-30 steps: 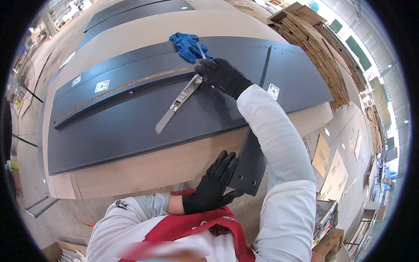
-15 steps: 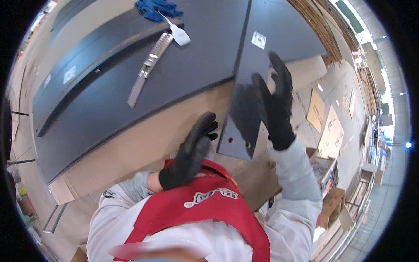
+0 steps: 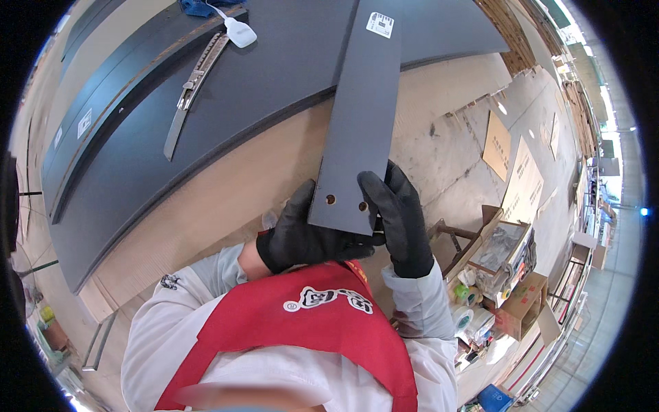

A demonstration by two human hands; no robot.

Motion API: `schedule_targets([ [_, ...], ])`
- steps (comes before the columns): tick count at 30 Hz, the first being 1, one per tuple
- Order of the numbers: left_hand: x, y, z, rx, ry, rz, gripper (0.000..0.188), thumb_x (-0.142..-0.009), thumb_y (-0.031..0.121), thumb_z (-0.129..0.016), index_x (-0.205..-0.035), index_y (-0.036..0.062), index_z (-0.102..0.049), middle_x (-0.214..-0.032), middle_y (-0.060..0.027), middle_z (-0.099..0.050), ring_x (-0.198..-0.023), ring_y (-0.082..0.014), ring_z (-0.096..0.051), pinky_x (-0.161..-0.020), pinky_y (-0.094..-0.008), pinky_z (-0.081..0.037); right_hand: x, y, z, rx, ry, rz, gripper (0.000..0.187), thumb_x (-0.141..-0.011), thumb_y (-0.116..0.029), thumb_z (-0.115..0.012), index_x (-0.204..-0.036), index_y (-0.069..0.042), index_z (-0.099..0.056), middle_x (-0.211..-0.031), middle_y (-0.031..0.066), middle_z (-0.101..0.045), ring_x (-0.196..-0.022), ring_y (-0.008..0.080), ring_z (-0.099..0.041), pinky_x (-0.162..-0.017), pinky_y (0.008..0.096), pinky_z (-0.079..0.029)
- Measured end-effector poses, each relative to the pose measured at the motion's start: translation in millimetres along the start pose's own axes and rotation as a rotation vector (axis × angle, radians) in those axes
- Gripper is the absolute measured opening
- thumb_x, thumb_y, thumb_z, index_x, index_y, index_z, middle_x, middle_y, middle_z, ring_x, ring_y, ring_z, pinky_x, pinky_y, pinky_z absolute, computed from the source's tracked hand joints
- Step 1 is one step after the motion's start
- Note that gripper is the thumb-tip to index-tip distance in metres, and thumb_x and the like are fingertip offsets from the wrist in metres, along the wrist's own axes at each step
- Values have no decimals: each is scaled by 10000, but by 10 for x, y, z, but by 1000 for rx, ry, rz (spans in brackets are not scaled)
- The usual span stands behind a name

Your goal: The person cleans a dark gray panel with a blue cloth, then uses a utility knife to scrape and trim its edges. They apply glue from a white bottle along a seam, press the panel sections together, and inspect the joined edges. The person repeats similar steps on another panel, using the knife and glue to finish the assembly.

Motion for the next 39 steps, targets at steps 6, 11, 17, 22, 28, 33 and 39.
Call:
schedule_targets([
  [6, -47, -29, 133, -87, 41, -82, 764, -865, 643, -379, -1404, 103, -335, -1379, -176, -406, -1231, -340, -434, -1031, -562, -336, 3, 66, 18, -74, 2, 13, 417, -904, -246, -568, -1233, 4, -510, -972, 51, -626, -794, 80, -572, -668, 218, -471],
  [11, -56, -8, 139, -142, 51, -122, 772, -861, 644, -383, -1384, 77, -355, -1309, -176, -474, -1127, -317, -523, -942, -495, -439, 3, 73, -5, -160, 4, 26, 431, -901, -229, -566, -1248, 14, -490, -1016, 77, -619, -850, 109, -587, -732, 243, -492],
  [17, -76, -48, 163, -68, 46, -157, 772, -864, 651, -370, -1375, 72, -368, -1270, -172, -507, -1075, -309, -556, -918, -461, -461, -26, 101, -7, -207, -9, 20, 460, -896, -238, -566, -1266, 16, -467, -1025, 87, -615, -863, 121, -593, -743, 250, -498],
  [22, -62, -48, 154, 2, -112, -118, 707, -874, 578, -452, -1383, 95, -362, -1319, -144, -479, -1170, -303, -509, -999, -486, -413, -138, 395, 20, -427, -182, -238, 578, -869, -341, -593, -1298, 9, -425, -1098, 139, -597, -944, 178, -613, -794, 302, -525],
  [28, 22, -202, 106, 199, -117, -129, 731, -857, 551, -522, -1406, 107, -334, -1379, -162, -412, -1228, -338, -457, -1042, -502, -365, -248, 380, -436, -1037, -613, 4, 1026, -733, -702, -594, -1386, 23, -275, -1240, 235, -502, -1091, 336, -565, -913, 459, -494],
  [33, 49, -238, 126, 272, -235, -132, 714, -878, 493, -528, -1412, 72, -313, -1408, -150, -391, -1252, -331, -444, -1068, -478, -338, -307, 496, -536, -1219, -786, -24, 1102, -679, -691, -657, -1388, 44, -242, -1162, 208, -513, -1043, 329, -567, -929, 473, -469],
  [39, 185, -273, -6, 168, -302, -66, 712, -866, 438, -574, -1404, 42, -325, -1410, -186, -380, -1295, -347, -382, -1101, -459, -283, -192, 334, -591, -1188, -708, -73, 1011, -679, -534, -715, -1375, 46, -266, -1005, 144, -511, -857, 254, -545, -877, 433, -441],
])
Point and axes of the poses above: each hand's wrist, its own x-axis away from the middle knuckle, its own z-axis out of the back of the hand, y = z × x, the point moved 5 cm from there along -x, towards the middle knuckle
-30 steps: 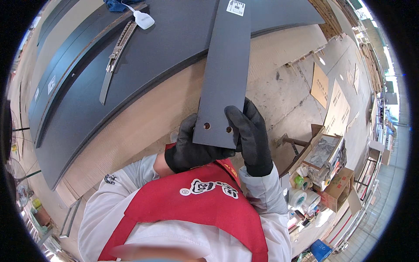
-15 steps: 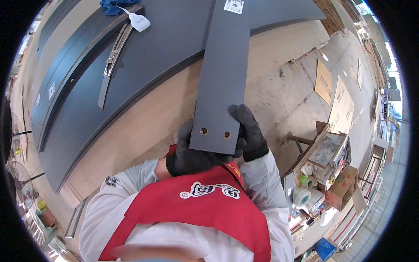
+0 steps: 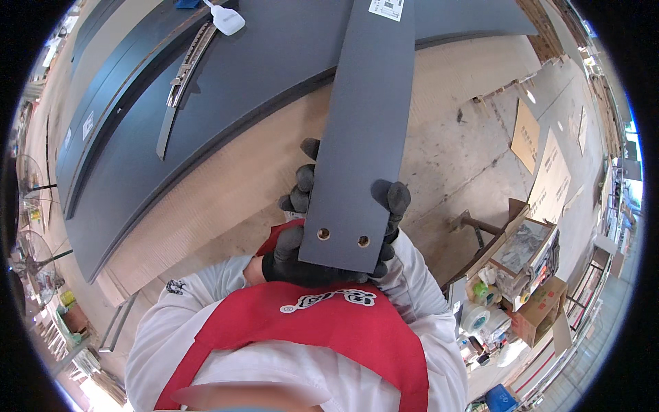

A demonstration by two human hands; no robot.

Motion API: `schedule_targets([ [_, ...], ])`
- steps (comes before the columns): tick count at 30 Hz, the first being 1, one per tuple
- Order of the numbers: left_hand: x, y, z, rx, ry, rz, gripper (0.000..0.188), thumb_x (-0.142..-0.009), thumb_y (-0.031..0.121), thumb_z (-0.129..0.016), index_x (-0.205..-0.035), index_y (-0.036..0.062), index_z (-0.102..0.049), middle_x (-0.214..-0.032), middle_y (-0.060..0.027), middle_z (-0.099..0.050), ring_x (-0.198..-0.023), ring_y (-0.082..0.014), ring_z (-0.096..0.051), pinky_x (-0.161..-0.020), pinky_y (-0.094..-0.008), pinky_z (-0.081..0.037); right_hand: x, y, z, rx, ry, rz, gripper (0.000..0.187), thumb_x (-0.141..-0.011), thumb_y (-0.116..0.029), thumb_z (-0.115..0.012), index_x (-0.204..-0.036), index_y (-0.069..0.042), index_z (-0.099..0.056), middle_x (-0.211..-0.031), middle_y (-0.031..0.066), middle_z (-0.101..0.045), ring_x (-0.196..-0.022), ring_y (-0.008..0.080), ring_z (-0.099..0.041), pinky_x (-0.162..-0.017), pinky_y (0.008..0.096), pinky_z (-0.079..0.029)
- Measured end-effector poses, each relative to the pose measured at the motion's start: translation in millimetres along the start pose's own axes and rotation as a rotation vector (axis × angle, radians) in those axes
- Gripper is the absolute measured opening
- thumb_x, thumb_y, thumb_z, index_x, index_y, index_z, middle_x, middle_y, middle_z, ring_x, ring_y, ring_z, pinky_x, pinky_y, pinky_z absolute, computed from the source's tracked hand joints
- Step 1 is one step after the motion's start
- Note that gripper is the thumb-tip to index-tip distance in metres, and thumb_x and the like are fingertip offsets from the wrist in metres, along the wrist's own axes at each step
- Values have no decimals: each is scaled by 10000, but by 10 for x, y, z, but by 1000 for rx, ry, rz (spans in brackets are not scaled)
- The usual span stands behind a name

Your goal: The person cleans a dark gray panel with a blue cloth, then uses a utility knife to scrape and trim its edges. They apply glue from a white bottle along a seam, press the panel sections together, and inspect the joined edges. The person repeats similar steps on another panel, using the knife and glue to finish the assembly.

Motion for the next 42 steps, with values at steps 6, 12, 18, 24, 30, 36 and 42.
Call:
schedule_targets([
  [6, -8, 13, -153, -114, 71, 57, 723, -851, 430, -596, -1403, 47, -327, -1417, -164, -372, -1294, -336, -377, -1094, -449, -294, 17, 5, -32, 15, -35, -34, 992, -697, -526, -698, -1383, 40, -257, -1021, 158, -508, -874, 263, -535, -893, 441, -420],
  [12, 155, -75, 8, -33, 108, -108, 761, -819, 472, -608, -1391, 46, -343, -1362, -193, -431, -1238, -328, -442, -1017, -434, -380, 22, 73, -57, -13, -66, -48, 989, -708, -529, -691, -1390, 32, -247, -1049, 173, -502, -911, 280, -529, -907, 449, -418],
  [18, 135, -28, -130, -144, 158, -119, 764, -826, 517, -565, -1385, 42, -350, -1337, -219, -453, -1162, -335, -514, -891, -418, -481, 12, 136, -47, -15, -80, -49, 985, -719, -531, -684, -1398, 25, -236, -1077, 188, -497, -948, 297, -524, -921, 457, -416],
  [24, 206, -90, -5, -41, 104, -131, 763, -821, 507, -591, -1380, 43, -360, -1336, -210, -461, -1174, -330, -505, -924, -423, -460, -7, 188, -75, -17, -78, -58, 982, -730, -534, -677, -1406, 17, -225, -1105, 203, -492, -985, 314, -518, -935, 466, -415],
  [30, 231, -10, -239, -152, 299, -73, 755, -822, 507, -607, -1373, 48, -370, -1354, -188, -449, -1189, -319, -493, -984, -420, -412, -12, 216, -122, -9, -85, -45, 979, -740, -536, -669, -1414, 10, -215, -1133, 218, -487, -1022, 331, -513, -949, 474, -413],
  [36, 281, 5, -307, -164, 227, -70, 776, -825, 510, -614, -1394, 63, -335, -1364, -160, -442, -1214, -289, -471, -1041, -386, -360, -23, 269, -176, 8, -101, -39, 975, -751, -539, -662, -1421, 2, -204, -1161, 233, -482, -1059, 348, -507, -963, 482, -411],
  [42, 305, 33, -286, -195, 144, 30, 762, -833, 471, -628, -1386, 41, -329, -1358, -141, -449, -1230, -248, -455, -1062, -357, -339, -1, 328, -193, 11, -94, -39, 972, -762, -542, -655, -1429, -5, -194, -1189, 248, -477, -1096, 365, -502, -977, 490, -410],
])
Point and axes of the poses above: each hand's wrist, its own x-axis away from the middle knuckle, its own z-axis out of the back of the hand, y = z × x, the point moved 5 cm from there along -x, towards the middle knuckle
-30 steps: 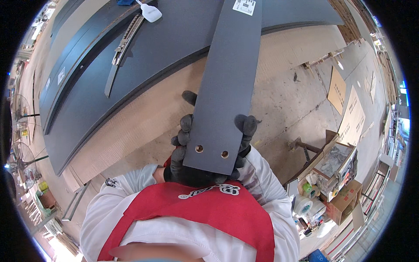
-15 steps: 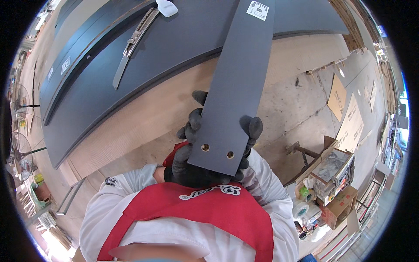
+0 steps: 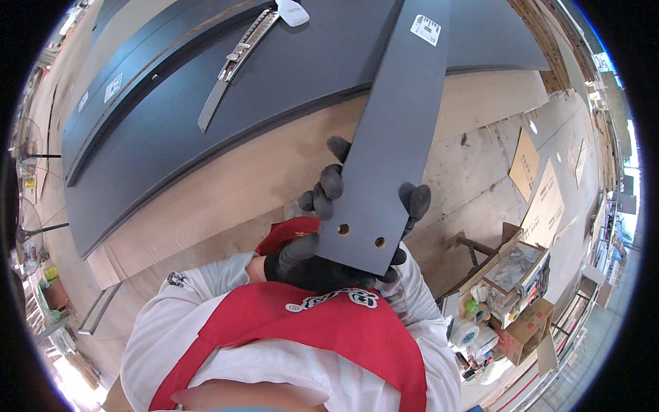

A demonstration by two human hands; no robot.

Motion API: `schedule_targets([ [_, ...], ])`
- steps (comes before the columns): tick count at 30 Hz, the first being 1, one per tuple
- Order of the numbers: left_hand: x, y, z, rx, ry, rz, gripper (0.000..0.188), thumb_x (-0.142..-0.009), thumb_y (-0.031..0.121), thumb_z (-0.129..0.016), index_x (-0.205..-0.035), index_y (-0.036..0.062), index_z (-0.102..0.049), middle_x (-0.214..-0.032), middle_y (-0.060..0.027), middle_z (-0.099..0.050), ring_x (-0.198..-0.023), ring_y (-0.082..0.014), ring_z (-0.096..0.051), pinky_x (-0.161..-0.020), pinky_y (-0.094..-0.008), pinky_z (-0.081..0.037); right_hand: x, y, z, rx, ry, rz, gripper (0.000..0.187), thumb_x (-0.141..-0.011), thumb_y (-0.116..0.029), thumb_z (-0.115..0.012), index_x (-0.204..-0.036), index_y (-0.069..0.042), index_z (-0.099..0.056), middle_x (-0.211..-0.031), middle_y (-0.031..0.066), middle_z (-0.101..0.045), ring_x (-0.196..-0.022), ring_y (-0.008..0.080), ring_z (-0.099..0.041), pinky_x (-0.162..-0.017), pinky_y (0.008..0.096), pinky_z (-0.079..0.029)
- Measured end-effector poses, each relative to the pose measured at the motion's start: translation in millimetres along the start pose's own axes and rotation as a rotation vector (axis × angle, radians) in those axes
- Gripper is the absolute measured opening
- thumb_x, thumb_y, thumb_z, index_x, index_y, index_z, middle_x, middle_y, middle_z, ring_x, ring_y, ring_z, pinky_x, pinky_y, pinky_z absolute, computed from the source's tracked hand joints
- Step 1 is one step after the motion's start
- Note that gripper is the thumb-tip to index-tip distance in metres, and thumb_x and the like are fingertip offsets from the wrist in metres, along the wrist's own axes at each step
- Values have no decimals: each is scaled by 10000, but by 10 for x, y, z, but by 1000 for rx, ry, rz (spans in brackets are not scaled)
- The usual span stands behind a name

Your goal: The person cleans a dark gray panel with a blue cloth, then uses a utility knife to scrape and trim its edges. They apply glue from a white bottle along a seam, press the panel sections together, and inspect the joined edges. The person repeats similar steps on another panel, using the knife and glue to finish the assembly.

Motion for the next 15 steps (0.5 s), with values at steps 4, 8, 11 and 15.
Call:
schedule_targets([
  [4, 15, 69, -252, -53, 110, 6, 726, -846, 409, -635, -1381, 24, -330, -1355, -136, -451, -1229, -236, -455, -1063, -353, -338, 38, -1, -51, -25, -6, 25, 970, -769, -543, -650, -1434, -10, -186, -1207, 258, -474, -1120, 377, -498, -986, 496, -409],
  [8, 19, 44, -297, -77, 178, 102, 684, -864, 372, -621, -1373, 15, -339, -1343, -126, -459, -1223, -230, -457, -1049, -346, -346, 52, -12, -118, -128, -89, 52, 968, -777, -545, -645, -1439, -15, -179, -1226, 268, -470, -1145, 388, -494, -995, 501, -408],
  [11, -3, 47, -290, -143, 182, 109, 652, -875, 360, -606, -1363, 8, -353, -1320, -121, -472, -1204, -209, -462, -1037, -337, -349, 33, -38, -175, -337, -272, 68, 966, -782, -546, -642, -1443, -19, -174, -1240, 276, -468, -1163, 397, -492, -1002, 506, -407],
  [15, -76, 168, -345, -373, 253, 183, 660, -867, 347, -633, -1358, 4, -356, -1268, -111, -495, -1165, -175, -465, -1018, -318, -354, 77, -173, -43, -136, -155, 96, 961, -796, -573, -609, -1453, -40, -155, -1277, 284, -446, -1193, 414, -476, -1003, 513, -412],
])
Point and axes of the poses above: each hand's wrist, its own x-axis away from the middle knuckle, its own z-axis out of the back of the hand, y = z × x, the point moved 5 cm from there along -x, towards the middle knuckle
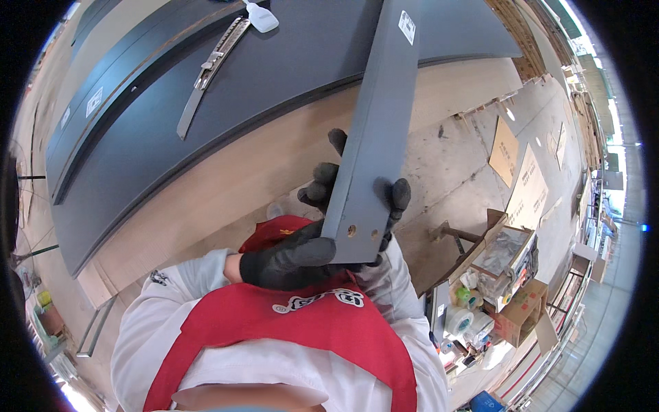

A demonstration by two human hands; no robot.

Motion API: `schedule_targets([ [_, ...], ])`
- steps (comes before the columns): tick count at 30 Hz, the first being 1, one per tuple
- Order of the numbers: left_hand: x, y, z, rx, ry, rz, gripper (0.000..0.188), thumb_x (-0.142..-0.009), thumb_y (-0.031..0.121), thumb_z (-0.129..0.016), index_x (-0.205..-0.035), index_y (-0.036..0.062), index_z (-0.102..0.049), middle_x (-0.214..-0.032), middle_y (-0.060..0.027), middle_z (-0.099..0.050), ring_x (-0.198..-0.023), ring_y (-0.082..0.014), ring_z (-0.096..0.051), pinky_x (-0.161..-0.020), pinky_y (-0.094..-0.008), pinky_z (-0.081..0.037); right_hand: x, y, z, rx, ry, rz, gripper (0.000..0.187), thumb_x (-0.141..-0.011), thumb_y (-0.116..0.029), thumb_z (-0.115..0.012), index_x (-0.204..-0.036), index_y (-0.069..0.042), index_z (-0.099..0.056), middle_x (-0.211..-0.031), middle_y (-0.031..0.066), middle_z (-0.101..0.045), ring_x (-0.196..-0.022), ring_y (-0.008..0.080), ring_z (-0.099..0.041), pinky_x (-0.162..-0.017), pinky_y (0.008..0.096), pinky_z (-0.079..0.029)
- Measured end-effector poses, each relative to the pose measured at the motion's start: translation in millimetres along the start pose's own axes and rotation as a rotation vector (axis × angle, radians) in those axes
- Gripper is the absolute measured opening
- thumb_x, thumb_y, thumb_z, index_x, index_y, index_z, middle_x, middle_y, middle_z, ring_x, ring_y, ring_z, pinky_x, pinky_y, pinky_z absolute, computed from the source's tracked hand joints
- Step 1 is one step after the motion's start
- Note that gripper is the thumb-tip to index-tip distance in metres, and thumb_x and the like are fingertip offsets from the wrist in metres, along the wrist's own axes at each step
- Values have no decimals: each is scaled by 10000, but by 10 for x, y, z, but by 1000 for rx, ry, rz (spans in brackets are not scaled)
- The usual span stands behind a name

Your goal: The person cleans a dark gray panel with a blue cloth, then uses a utility knife to scrape and trim its edges. They apply glue from a white bottle along a seam, press the panel sections together, and inspect the joined edges. The person repeats similar steps on another panel, using the knife and glue to finish the assembly.

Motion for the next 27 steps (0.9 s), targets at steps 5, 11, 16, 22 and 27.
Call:
schedule_targets([
  [5, -136, 130, -7, -417, 271, -88, 751, -784, 324, -739, -1326, -16, -346, -1270, -155, -470, -1156, -220, -480, -959, -335, -429, 315, -267, -55, 750, 484, 5, 996, -766, -706, -535, -1460, -100, -158, -1362, 271, -379, -1218, 403, -454, -953, 508, -462],
  [11, -272, 108, -92, -823, 382, -301, 934, -673, 319, -825, -1351, -15, -275, -1277, -230, -424, -1178, -309, -474, -974, -384, -440, 412, -318, -299, 790, 569, -19, 968, -735, -470, -670, -1387, 85, -220, -1333, 293, -390, -1235, 337, -449, -969, 431, -471],
  [16, -224, 73, -121, -1039, 414, -412, 1057, -626, 372, -848, -1379, -29, -222, -1310, -256, -371, -1222, -353, -429, -1029, -437, -382, 452, -262, -254, 494, 454, 200, 980, -734, -476, -651, -1409, 57, -182, -1344, 289, -365, -1243, 370, -428, -999, 465, -443],
  [22, -245, 119, -115, -1025, 368, -414, 1010, -657, 321, -827, -1382, -34, -221, -1319, -257, -360, -1247, -364, -400, -1038, -440, -361, 436, -280, -189, 421, 358, 239, 947, -751, -445, -636, -1427, 22, -166, -1375, 282, -327, -1256, 392, -403, -982, 492, -452],
  [27, -229, 39, -76, -1145, 406, -455, 991, -668, 296, -818, -1385, -41, -224, -1317, -259, -371, -1250, -362, -402, -1034, -438, -361, 455, -272, -174, 434, 420, 224, 914, -764, -462, -625, -1417, 16, -200, -1372, 257, -352, -1254, 377, -410, -985, 485, -452],
])
Point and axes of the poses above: each hand's wrist, its own x-axis away from the middle knuckle, its own z-axis out of the back of the hand, y = z × x, the point moved 5 cm from there along -x, towards the middle knuckle
